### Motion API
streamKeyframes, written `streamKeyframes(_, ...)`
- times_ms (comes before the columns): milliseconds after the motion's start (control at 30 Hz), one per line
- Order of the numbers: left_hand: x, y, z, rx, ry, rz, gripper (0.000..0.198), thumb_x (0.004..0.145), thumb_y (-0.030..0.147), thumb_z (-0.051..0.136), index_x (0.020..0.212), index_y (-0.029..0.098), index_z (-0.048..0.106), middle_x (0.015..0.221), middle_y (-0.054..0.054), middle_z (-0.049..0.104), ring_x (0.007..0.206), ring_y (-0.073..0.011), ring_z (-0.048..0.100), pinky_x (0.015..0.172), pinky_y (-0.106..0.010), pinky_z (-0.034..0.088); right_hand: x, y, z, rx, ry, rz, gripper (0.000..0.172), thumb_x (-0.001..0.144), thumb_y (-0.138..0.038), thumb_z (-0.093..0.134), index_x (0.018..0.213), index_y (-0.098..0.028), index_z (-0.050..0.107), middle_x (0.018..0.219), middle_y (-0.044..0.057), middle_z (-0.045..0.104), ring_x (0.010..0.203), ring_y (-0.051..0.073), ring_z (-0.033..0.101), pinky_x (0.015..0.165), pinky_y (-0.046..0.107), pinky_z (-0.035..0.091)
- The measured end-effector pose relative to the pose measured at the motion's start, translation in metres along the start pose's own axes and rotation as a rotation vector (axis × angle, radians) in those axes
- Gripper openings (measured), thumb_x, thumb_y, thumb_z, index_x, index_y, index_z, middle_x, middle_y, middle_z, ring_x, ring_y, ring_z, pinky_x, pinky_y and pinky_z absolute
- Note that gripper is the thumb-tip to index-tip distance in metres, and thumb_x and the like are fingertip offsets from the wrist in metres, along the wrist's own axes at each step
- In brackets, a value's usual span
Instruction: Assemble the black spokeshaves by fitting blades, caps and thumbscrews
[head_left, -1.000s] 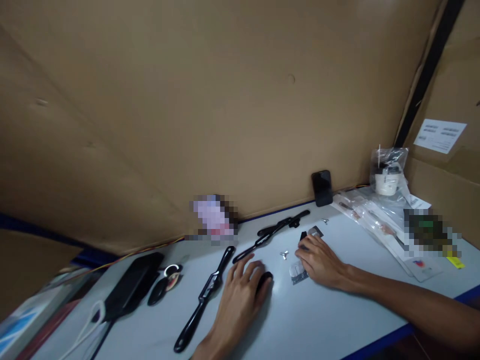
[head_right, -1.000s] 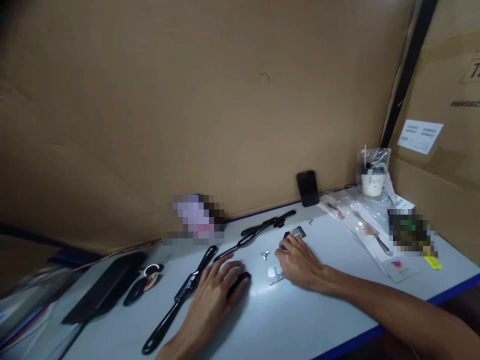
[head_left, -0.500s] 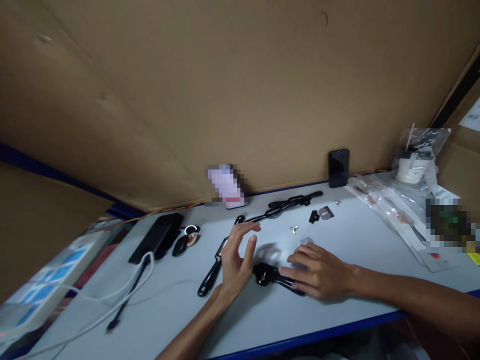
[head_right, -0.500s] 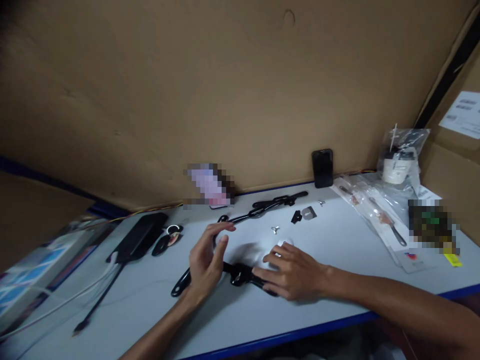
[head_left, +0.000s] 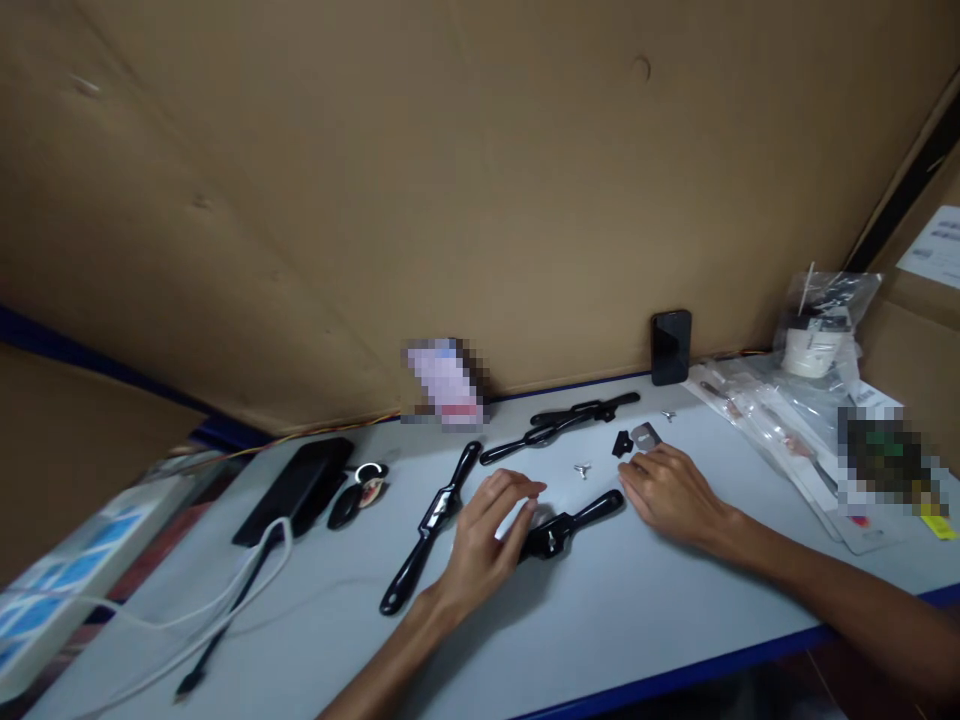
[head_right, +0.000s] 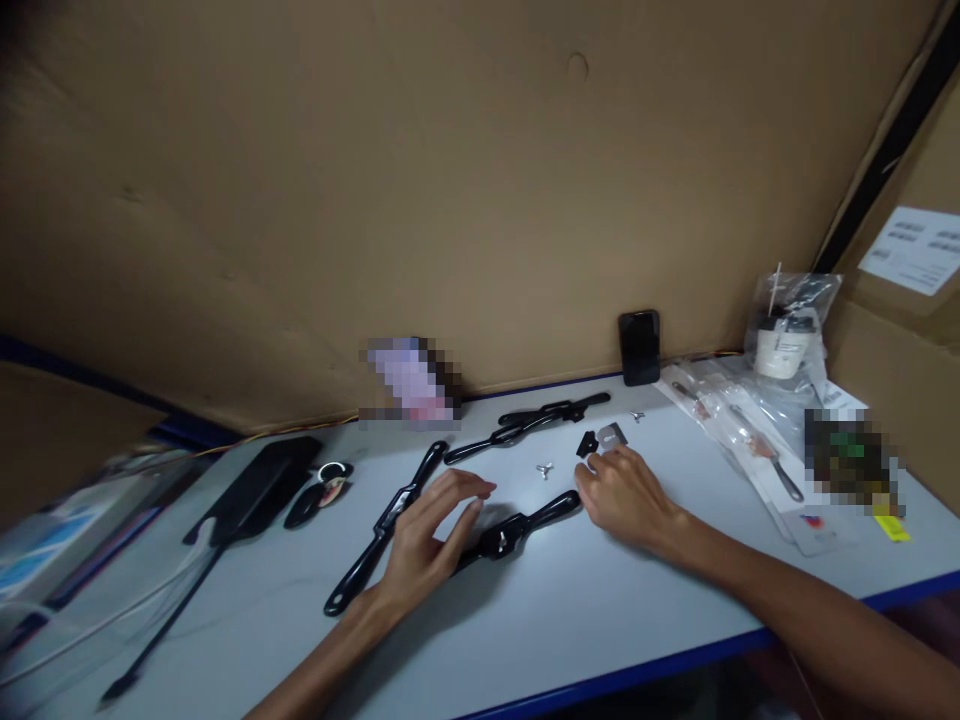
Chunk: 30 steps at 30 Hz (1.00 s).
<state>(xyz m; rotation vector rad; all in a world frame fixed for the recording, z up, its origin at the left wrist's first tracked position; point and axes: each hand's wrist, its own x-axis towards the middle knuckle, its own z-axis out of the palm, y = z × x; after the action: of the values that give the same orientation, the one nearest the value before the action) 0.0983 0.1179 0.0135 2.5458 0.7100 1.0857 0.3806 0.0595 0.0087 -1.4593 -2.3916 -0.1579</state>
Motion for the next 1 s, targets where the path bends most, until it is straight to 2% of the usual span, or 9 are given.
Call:
streamKeyframes(133,0.002,0.001,-0.009,-0.011,-0.254,0.009,0.015,0.104,0.034,0.065,0.108,0.022,0.072,0.096,-0.007,0.071,0.088,-0.0254,0.066,0.081,-0.038,0.054,-0.001,-0.013,0.003,0.091,0.016,0.006,0.02,0.108,-0.019,0.055,0.104,-0.016,0.074,0.105,0.011,0.075,0.103,0.027,0.063,0.093,0.042,0.046)
streamKeyframes(233,0.003,0.0,-0.013,-0.026,-0.414,-0.009,0.027,0.097,0.037,0.075,0.12,0.024,0.072,0.104,-0.007,0.072,0.093,-0.0275,0.067,0.083,-0.039,0.056,-0.003,-0.027,0.008,0.169,-0.017,-0.066,0.014,0.104,-0.022,0.065,0.116,-0.019,0.072,0.111,0.006,0.074,0.104,0.023,0.063,0.092,0.037,0.049)
streamKeyframes(333,0.004,-0.002,-0.012,-0.051,-0.503,-0.037,0.025,0.097,0.03,0.074,0.122,0.026,0.072,0.108,-0.006,0.071,0.094,-0.0251,0.068,0.084,-0.036,0.056,-0.005,-0.032,0.014,0.187,-0.048,-0.098,0.013,0.102,-0.013,0.063,0.11,-0.018,0.072,0.104,0.006,0.072,0.097,0.024,0.062,0.087,0.037,0.05)
streamKeyframes(433,0.004,-0.003,-0.006,-0.073,-0.513,-0.06,0.016,0.102,0.027,0.069,0.117,0.024,0.074,0.11,-0.008,0.071,0.097,-0.0237,0.069,0.087,-0.035,0.057,-0.006,-0.027,0.016,0.173,-0.059,-0.071,0.018,0.1,-0.005,0.056,0.1,-0.018,0.07,0.099,0.008,0.07,0.094,0.026,0.06,0.082,0.04,0.05)
streamKeyframes(633,0.005,-0.007,0.002,-0.078,-0.498,-0.037,0.013,0.106,0.032,0.067,0.108,0.022,0.075,0.109,-0.008,0.071,0.1,-0.0214,0.069,0.087,-0.03,0.056,-0.006,-0.014,0.009,0.186,-0.09,-0.115,0.017,0.1,-0.006,0.058,0.103,-0.019,0.068,0.099,0.008,0.069,0.093,0.027,0.062,0.08,0.04,0.052)
streamKeyframes(767,0.005,-0.006,0.002,-0.007,-0.507,0.007,0.014,0.107,0.032,0.066,0.106,0.021,0.075,0.109,-0.009,0.071,0.103,-0.0245,0.066,0.085,-0.032,0.054,-0.005,-0.013,0.01,0.201,-0.09,-0.127,0.017,0.101,-0.008,0.057,0.105,-0.02,0.069,0.1,0.008,0.069,0.092,0.026,0.063,0.079,0.039,0.052)
streamKeyframes(867,0.006,-0.006,-0.002,0.043,-0.53,0.037,0.017,0.11,0.033,0.061,0.11,0.022,0.074,0.113,-0.01,0.071,0.105,-0.026,0.064,0.084,-0.033,0.053,-0.005,-0.011,0.011,0.196,-0.087,-0.147,0.017,0.102,-0.009,0.057,0.107,-0.02,0.069,0.1,0.008,0.069,0.091,0.026,0.063,0.078,0.039,0.052)
streamKeyframes(1000,0.004,-0.01,-0.006,0.087,-0.538,0.018,0.023,0.11,0.037,0.061,0.128,0.025,0.069,0.113,-0.008,0.07,0.1,-0.0237,0.066,0.082,-0.031,0.052,-0.005,-0.008,0.008,0.181,-0.072,-0.152,0.022,0.101,-0.005,0.054,0.105,-0.02,0.069,0.098,0.008,0.069,0.093,0.026,0.062,0.082,0.041,0.053)
